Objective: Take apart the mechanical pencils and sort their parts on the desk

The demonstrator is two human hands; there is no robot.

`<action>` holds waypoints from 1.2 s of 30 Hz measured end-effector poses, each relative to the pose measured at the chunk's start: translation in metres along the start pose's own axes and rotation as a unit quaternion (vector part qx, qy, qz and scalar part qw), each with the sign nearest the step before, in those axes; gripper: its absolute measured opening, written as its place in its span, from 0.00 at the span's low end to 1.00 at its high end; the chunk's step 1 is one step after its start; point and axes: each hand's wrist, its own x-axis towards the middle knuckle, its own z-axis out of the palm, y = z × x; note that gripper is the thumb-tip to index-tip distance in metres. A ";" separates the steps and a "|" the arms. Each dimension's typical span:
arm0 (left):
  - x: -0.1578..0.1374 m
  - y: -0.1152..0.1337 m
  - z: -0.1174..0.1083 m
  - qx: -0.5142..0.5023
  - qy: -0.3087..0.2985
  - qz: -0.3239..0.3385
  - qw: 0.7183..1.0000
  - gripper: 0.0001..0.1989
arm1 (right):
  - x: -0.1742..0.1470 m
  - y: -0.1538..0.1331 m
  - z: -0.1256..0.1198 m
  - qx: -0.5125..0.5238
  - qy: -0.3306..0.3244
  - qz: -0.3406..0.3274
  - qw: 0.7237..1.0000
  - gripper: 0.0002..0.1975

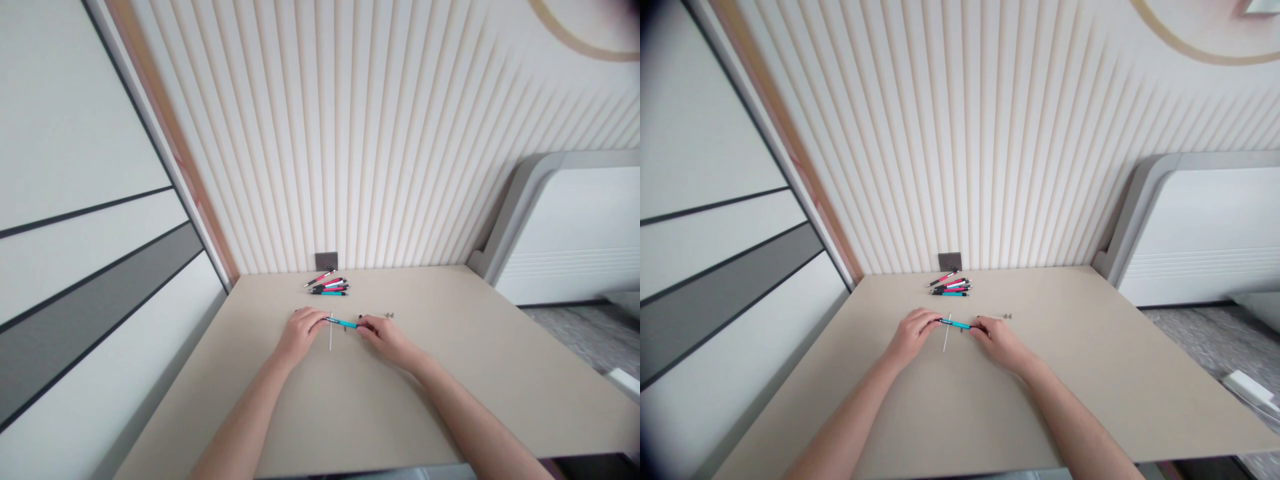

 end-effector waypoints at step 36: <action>0.000 0.003 0.000 -0.044 0.007 -0.029 0.999 0.08 | 0.001 -0.009 0.001 0.006 0.029 -0.035 0.999 0.13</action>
